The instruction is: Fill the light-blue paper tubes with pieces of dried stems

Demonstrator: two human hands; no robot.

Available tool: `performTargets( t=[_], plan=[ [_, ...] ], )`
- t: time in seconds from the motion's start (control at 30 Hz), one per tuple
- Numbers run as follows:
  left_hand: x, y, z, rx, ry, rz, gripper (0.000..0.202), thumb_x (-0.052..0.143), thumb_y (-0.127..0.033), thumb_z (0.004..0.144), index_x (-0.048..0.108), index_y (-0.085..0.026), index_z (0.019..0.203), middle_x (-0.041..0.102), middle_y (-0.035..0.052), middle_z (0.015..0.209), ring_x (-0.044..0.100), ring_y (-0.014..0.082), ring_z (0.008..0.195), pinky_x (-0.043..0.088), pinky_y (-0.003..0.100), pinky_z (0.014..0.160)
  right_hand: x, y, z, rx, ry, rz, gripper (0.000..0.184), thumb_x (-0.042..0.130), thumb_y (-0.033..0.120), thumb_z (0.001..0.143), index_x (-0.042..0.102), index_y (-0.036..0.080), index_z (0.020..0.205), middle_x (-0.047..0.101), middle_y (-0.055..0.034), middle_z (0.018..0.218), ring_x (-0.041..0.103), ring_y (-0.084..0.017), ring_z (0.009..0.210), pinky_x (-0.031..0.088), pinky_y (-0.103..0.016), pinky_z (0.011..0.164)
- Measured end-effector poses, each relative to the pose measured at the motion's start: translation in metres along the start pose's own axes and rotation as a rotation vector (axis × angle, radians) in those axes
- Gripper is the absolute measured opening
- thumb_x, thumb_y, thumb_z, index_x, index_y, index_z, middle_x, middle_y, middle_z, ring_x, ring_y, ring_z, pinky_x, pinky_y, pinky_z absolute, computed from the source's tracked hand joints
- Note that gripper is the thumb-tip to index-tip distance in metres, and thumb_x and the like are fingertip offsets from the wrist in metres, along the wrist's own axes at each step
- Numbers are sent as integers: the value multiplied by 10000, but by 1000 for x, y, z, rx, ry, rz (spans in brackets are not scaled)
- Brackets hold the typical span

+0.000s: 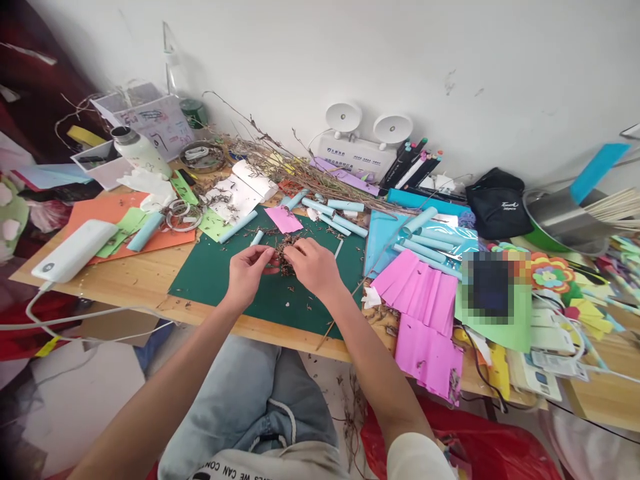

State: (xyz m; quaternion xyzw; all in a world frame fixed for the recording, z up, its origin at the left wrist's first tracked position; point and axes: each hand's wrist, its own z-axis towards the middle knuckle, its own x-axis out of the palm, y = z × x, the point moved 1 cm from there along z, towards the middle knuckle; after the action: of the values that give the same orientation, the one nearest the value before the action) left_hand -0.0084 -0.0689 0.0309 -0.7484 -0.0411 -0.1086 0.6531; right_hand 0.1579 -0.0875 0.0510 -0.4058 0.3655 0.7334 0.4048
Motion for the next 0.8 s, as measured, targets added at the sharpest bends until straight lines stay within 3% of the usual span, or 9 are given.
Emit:
performTargets(
  t=[0.13, 0.37, 0.6, 0.73, 0.8],
  plan=[
    [-2, 4, 2, -14, -59, -57, 349, 771, -452, 727, 687, -130, 829, 659, 25, 744, 622, 111, 639, 610, 263, 598, 8, -4, -3, 10, -95, -34, 274, 437, 209, 1006, 695, 249, 924, 679, -54, 1012, 559, -199, 936, 422, -306, 756],
    [-20, 1, 1, -45, -221, -221, 324, 803, -397, 691, 642, -128, 772, 634, 17, 757, 599, 85, 644, 577, 217, 579, 4, -25, -8, 93, -131, 97, 248, 453, 239, 996, 690, 227, 924, 679, -91, 1037, 553, -245, 961, 438, -398, 849],
    [-32, 0, -8, -32, -315, -281, 326, 814, -382, 670, 662, -133, 815, 637, 8, 751, 591, 75, 652, 568, 207, 604, 2, -36, -9, 113, -112, 163, 269, 439, 230, 997, 689, 220, 898, 683, -96, 994, 590, -240, 954, 466, -388, 865],
    [-39, -2, -13, 6, -358, -270, 319, 810, -381, 679, 654, -139, 818, 639, 2, 755, 590, 76, 664, 564, 205, 606, 4, -41, -13, 171, -178, 266, 221, 516, 273, 979, 708, 226, 879, 702, -73, 971, 627, -213, 942, 481, -364, 878],
    [-39, 0, -15, -3, -346, -261, 318, 804, -381, 691, 655, -138, 831, 639, 1, 766, 591, 79, 669, 566, 208, 600, 7, -40, -14, 186, -148, 312, 179, 558, 272, 959, 724, 238, 901, 715, -61, 973, 648, -206, 924, 490, -361, 870]
  ],
)
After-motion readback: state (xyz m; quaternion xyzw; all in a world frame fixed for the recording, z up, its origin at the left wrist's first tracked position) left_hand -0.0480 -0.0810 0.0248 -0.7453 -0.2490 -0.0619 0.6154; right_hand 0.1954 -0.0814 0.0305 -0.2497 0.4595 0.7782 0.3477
